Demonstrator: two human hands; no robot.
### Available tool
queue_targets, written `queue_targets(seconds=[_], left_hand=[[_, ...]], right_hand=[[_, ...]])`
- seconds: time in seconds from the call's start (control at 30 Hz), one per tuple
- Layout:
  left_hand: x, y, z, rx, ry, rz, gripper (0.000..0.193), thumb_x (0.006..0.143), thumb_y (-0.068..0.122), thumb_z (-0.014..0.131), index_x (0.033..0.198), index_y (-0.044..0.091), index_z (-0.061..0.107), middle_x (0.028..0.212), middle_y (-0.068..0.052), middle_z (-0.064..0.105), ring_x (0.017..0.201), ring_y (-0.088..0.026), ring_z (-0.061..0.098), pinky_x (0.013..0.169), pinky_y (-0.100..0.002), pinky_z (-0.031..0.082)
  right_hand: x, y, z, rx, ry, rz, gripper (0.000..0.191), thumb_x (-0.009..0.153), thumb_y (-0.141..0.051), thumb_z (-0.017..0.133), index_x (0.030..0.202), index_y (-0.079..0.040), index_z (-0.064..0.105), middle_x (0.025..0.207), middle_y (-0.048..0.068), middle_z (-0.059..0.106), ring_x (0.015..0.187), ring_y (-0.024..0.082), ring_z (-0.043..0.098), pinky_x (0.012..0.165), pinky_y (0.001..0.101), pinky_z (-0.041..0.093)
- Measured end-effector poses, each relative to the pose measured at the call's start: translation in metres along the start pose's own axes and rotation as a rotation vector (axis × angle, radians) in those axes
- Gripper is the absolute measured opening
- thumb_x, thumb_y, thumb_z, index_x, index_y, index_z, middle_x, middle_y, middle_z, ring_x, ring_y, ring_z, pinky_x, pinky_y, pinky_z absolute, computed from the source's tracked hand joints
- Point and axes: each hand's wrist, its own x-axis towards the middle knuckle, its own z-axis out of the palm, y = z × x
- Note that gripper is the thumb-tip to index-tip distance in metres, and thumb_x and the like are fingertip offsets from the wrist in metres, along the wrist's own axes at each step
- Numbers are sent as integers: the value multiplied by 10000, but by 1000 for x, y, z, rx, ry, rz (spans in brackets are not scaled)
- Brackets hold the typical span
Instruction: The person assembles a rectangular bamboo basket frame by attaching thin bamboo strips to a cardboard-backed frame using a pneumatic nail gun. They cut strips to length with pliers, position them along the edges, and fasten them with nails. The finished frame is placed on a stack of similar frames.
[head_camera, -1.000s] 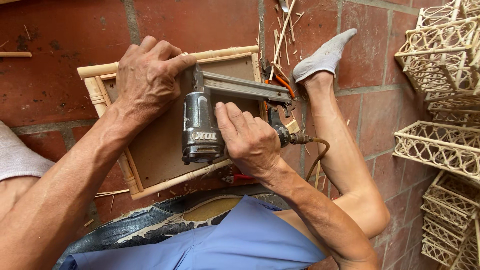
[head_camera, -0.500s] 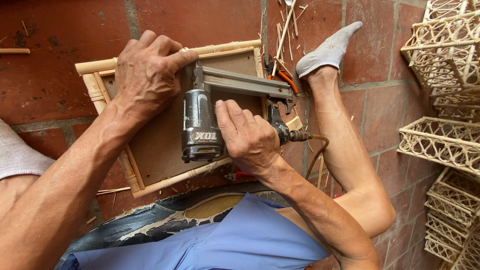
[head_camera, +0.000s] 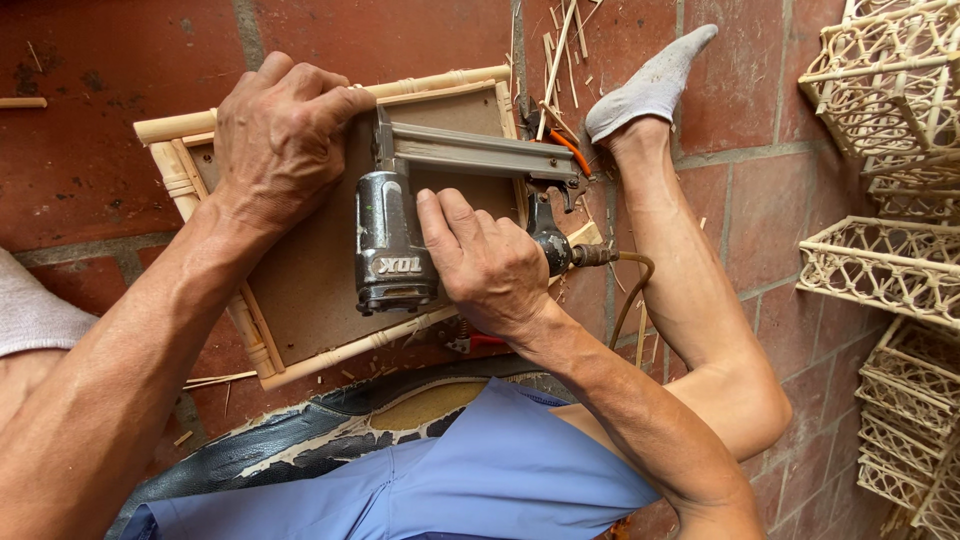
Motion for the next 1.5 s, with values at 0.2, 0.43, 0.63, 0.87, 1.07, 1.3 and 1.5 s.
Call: queue_targets(seconds=[0.2, 0.43, 0.63, 0.87, 1.07, 1.3, 1.5], left_hand=[[13, -2, -29, -96, 6, 89, 157, 1015, 63, 666, 1066, 165, 774, 1189, -65, 745, 1066, -201, 641, 888, -335, 561], [0, -17, -52, -168, -265, -72, 169, 1033, 61, 701, 1148, 137, 798, 1089, -102, 736, 1000, -243, 636, 871, -367, 571], [-10, -29, -53, -115, -137, 58, 102, 1019, 24, 704, 1046, 78, 786, 1149, -68, 749, 1101, -236, 682, 930, -355, 572], [-18, -25, -54, -182, -149, -40, 129, 1038, -15, 672, 1065, 53, 778, 1159, -88, 738, 1052, -273, 682, 891, -400, 565], [-25, -33, -45, -154, -34, 34, 141, 987, -35, 702, 1027, 72, 784, 1145, -63, 740, 1142, -260, 676, 963, -375, 573], [-32, -43, -32, -151, -28, 34, 140, 1023, -32, 703, 987, 81, 777, 1118, -45, 746, 1150, -239, 685, 956, -351, 585], [-20, -40, -58, -168, -86, 69, 128, 980, -14, 717, 1029, 78, 790, 1151, -38, 758, 1173, -229, 675, 1008, -356, 572]], right_hand=[[-3, -2, 3, 4, 29, -17, 412, 954, -93, 626, 1328, 78, 618, 1233, 200, 674, 744, 169, 633, 581, 300, 501], [1, -20, 11, 28, 65, -108, 405, 963, -105, 626, 1319, 88, 633, 1199, 215, 678, 725, 167, 606, 576, 294, 488], [3, -23, 17, -20, 62, -126, 415, 958, -105, 623, 1327, 84, 634, 1217, 199, 675, 763, 172, 605, 589, 295, 477], [9, -22, 18, -140, 56, -243, 383, 980, -120, 612, 1318, 57, 648, 1165, 167, 677, 702, 140, 553, 532, 265, 423], [14, -19, 12, -58, 16, -216, 381, 983, -114, 601, 1318, 61, 646, 1175, 166, 677, 647, 116, 521, 537, 270, 432], [16, -16, 13, -60, -6, -216, 379, 987, -118, 604, 1321, 59, 642, 1168, 161, 674, 650, 115, 534, 546, 271, 445], [16, -19, 11, -55, 0, -199, 395, 969, -103, 609, 1329, 56, 638, 1189, 159, 677, 646, 115, 535, 548, 271, 447]])
